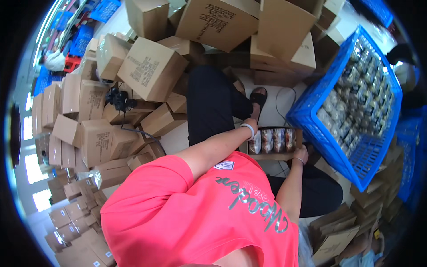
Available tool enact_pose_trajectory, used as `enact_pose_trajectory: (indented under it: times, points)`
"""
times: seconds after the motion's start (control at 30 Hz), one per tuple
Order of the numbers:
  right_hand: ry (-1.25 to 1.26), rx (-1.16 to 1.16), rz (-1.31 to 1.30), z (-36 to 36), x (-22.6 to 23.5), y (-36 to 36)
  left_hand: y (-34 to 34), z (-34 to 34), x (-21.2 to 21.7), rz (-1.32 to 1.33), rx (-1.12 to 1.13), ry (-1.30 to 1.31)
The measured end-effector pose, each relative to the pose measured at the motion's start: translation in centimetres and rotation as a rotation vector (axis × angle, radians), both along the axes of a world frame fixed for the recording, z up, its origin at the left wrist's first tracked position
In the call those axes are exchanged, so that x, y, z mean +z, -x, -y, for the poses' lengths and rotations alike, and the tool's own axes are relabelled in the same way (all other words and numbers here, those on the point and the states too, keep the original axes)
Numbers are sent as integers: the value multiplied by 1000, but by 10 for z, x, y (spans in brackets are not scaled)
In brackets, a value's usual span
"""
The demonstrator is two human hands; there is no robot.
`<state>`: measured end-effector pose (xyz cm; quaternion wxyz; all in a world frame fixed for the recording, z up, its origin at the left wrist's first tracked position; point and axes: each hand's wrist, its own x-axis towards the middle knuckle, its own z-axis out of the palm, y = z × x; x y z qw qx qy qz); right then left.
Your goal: Packaging spherical ornaments from a plastic crate into cardboard boxes while sitting on the floor.
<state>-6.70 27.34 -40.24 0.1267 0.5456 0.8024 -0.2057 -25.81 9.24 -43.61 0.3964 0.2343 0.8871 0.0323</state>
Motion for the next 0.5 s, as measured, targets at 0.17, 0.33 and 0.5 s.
enact_pose_trajectory:
  times: [0.17, 0.33, 0.5]
  points:
    - [-32, 122, 78, -9, 31, -9, -8, -13, 52, -43, -342, -95]
    - [24, 242, 189, -7, 70, 13, 15, -2, 63, -161, -131, -239]
    - [49, 63, 180, -11, 69, 8, 13, -27, 97, -257, -247, -305]
